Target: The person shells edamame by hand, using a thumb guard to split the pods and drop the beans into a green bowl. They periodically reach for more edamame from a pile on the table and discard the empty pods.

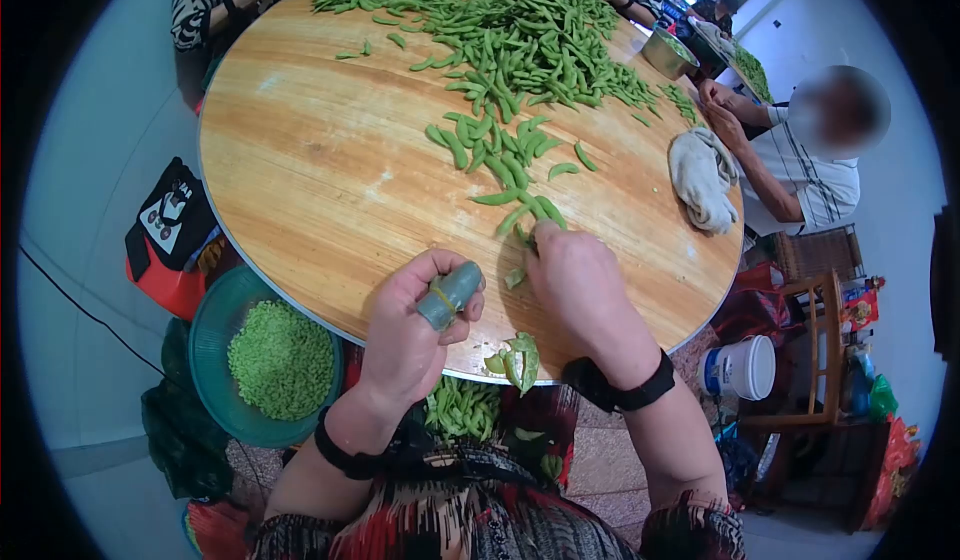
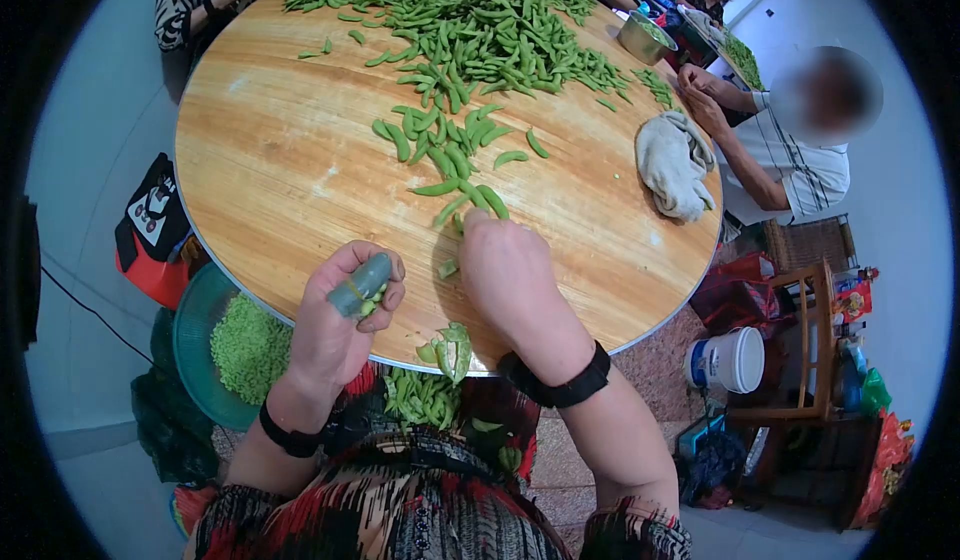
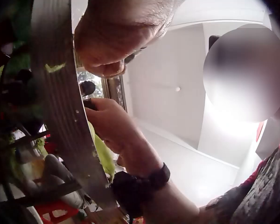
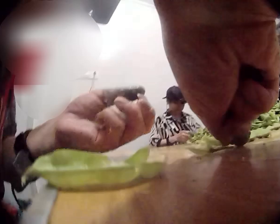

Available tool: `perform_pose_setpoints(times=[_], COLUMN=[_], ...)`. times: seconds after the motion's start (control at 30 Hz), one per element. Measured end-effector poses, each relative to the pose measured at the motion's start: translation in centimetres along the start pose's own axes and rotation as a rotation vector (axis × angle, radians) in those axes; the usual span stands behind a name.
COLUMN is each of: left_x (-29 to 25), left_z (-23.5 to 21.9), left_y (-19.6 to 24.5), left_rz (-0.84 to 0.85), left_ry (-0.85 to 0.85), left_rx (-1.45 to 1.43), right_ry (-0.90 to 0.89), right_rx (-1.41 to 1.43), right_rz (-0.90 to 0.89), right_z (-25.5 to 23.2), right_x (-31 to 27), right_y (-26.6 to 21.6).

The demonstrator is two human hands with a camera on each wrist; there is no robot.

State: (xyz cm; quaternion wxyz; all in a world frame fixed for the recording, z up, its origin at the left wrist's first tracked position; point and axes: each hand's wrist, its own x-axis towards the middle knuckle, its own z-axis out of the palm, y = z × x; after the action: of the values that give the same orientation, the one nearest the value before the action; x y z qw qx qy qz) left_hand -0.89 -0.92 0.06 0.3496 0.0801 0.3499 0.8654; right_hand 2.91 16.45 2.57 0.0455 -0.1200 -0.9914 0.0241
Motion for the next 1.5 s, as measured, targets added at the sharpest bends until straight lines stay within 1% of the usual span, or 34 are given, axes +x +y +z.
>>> perform_pose_setpoints(times=[0.03,0.1,0.13,0.17,0.2,0.23,0.3,0.33,0.37,0.43,0.47,0.5,0.57,0.6,0.67,0.7,0.77,0.8,0.87,0.9,0.97,1.0,1.07,1.1,1.17,1.2,1.23,1.27,1.3,1.37,1.4,1.43,1.5], left_x=[-0.1,-0.3,-0.3,-0.3,-0.3,-0.3,-0.3,-0.3,-0.3,-0.4,-0.5,-0.6,-0.8,-0.9,-1.0,-1.1,-1.2,-1.1,-0.9,-1.0,-1.5,-1.5,-1.4,-1.4,-1.3,-1.2,-1.1,-0.9,-0.8,-0.4,-0.3,-0.3,-0.3], left_z=[-0.1,0.5,1.0,1.3,1.7,1.9,1.9,2.0,2.0,1.8,1.7,1.7,1.9,2.1,2.6,2.4,1.7,1.4,0.6,1.1,2.7,2.7,2.5,2.5,2.0,1.6,1.2,0.8,0.5,-0.2,0.0,0.1,0.3], left_y=[-0.1,-0.5,-0.8,-1.2,-1.5,-1.7,-2.0,-2.0,-2.1,-2.3,-2.4,-2.5,-2.7,-2.8,-3.1,-2.8,-2.1,-2.1,-2.5,-2.4,-2.2,-2.4,-2.8,-2.7,-2.3,-2.3,-2.4,-2.4,-2.2,-1.8,-1.3,-1.4,-1.8], left_rz=[-0.016,-0.043,-0.075,-0.076,-0.113,-0.151,-0.177,-0.175,-0.172,-0.147,-0.121,-0.121,-0.088,-0.088,0.022,0.022,-0.2,-0.2,-0.24,-0.24,-0.082,-0.082,0.056,0.055,0.048,0.049,0.013,-0.024,-0.024,-0.025,-0.069,-0.069,-0.001], left_ry=[-0.021,-0.005,0.012,0.014,0.001,-0.015,-0.046,-0.012,0.02,0.019,0.017,0.018,0.05,0.048,0.053,0.053,-0.153,-0.152,-0.308,-0.308,-0.139,-0.138,-0.021,-0.022,-0.048,-0.044,-0.003,0.037,0.037,-0.034,-0.036,-0.037,-0.085], left_rx=[-0.023,0.016,0.06,0.059,0.053,0.048,0.01,-0.007,-0.023,-0.005,0.011,0.014,0.108,0.11,0.178,0.18,-0.146,-0.146,-0.26,-0.26,0.076,0.076,0.39,0.389,0.397,0.396,0.254,0.112,0.11,-0.021,0.056,0.055,0.419], right_ry=[-0.003,0.13,0.128,-0.002,-0.134,-0.133,-0.284,-0.308,-0.305,-0.487,-0.483,-0.483,-0.555,-0.553,-0.445,-0.444,-0.556,-0.556,-0.621,-0.622,-0.236,-0.237,-0.13,-0.13,-0.429,-0.415,-0.418,-0.455,-0.486,-0.136,-0.027,-0.027,0.035], right_rx=[-0.004,0.21,0.21,0.595,0.98,0.983,1.403,1.421,1.423,1.732,1.73,1.733,1.72,1.721,1.606,1.608,1.892,1.893,2.017,2.018,1.417,1.417,1.366,1.365,1.839,1.771,1.769,1.572,1.371,0.939,0.707,0.706,0.197], right_rz=[-0.005,-0.038,-0.042,0.089,0.224,0.226,0.244,0.196,0.196,0.317,0.253,0.251,0.35,0.35,0.349,0.349,0.378,0.378,0.415,0.415,0.174,0.174,0.219,0.221,0.454,0.479,0.479,0.359,0.244,0.154,0.039,0.04,-0.095], right_z=[0.2,0.3,-0.2,-1.1,-1.8,-2.3,-2.6,-2.2,-2.5,-3.7,-3.3,-3.3,-3.5,-3.5,-3.3,-3.3,-3.3,-3.2,-3.1,-2.7,-1.7,-1.4,-1.1,-1.3,-2.0,-2.1,-2.1,-2.3,-2.3,-2.1,-2.4,-2.1,-0.7], right_x=[-0.2,-1.3,-2.0,-2.9,-3.7,-4.5,-6.0,-6.6,-7.0,-7.7,-8.0,-8.0,-8.0,-8.1,-8.2,-8.3,-8.4,-8.4,-8.5,-8.5,-8.6,-8.5,-8.4,-8.2,-7.6,-7.5,-7.3,-6.8,-6.2,-3.6,-2.0,-0.8,0.8], right_y=[0.4,1.7,1.8,1.6,1.3,0.8,-0.2,-0.2,-0.3,-0.5,-0.4,-0.3,-0.1,-0.2,-0.6,-0.5,-0.3,-0.3,-0.3,-0.4,-1.1,-1.4,-1.8,-1.5,-0.5,-0.9,-0.8,-0.3,0.0,0.5,0.7,0.8,1.1])
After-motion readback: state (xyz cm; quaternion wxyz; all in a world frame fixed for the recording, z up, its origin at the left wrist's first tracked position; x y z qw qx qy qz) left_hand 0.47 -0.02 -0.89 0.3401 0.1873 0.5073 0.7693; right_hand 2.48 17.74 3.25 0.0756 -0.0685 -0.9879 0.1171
